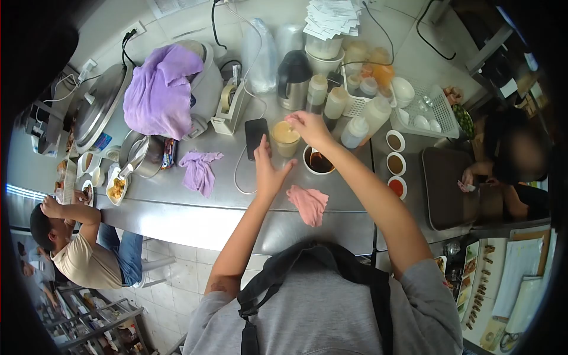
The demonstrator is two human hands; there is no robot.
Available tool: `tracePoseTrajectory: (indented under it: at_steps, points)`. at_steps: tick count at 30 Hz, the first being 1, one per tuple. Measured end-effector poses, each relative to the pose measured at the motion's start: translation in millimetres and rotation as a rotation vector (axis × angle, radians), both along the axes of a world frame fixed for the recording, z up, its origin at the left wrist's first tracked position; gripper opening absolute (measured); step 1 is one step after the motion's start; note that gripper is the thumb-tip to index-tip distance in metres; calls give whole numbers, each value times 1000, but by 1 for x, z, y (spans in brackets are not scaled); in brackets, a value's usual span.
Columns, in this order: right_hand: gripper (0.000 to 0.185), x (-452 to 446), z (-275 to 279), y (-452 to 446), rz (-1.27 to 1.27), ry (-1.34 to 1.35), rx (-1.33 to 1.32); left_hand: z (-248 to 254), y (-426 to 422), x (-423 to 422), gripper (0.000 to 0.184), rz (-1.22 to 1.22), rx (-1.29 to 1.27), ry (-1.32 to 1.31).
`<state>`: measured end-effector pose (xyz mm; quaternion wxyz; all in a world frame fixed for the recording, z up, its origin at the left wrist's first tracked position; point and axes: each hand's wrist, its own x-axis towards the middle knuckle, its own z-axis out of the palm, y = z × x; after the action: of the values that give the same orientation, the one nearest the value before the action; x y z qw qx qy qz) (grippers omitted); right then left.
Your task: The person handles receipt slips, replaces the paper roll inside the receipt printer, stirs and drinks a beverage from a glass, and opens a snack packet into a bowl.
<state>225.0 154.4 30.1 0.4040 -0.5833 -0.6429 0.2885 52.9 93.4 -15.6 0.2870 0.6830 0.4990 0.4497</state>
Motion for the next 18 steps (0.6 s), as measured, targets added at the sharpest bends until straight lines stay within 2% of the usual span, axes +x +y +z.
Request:
tracePoseTrajectory:
  at_steps: [3,4,6,10,12,15,18]
  points:
    - [27,-7,18,-1,128,-381,178,-8,30,12,107,35,120,-37]
    - [25,-7,17,2,152,-406,208,-9,38,15,108,34,158,-52]
    - [23,-4,14,8,201,-454,267,-6,50,20,103,0,70,-62]
    - [22,-5,25,1,194,-443,163,10,52,22,93,-27,-77,-129]
    - [22,-8,29,0,232,-386,140,12,54,21,90,-21,-96,-94]
    - [21,-10,21,7,231,-330,260,12,56,20,87,-12,-96,-60]
    - [21,-8,25,6,164,-451,151,13,57,19,85,-16,-65,-43]
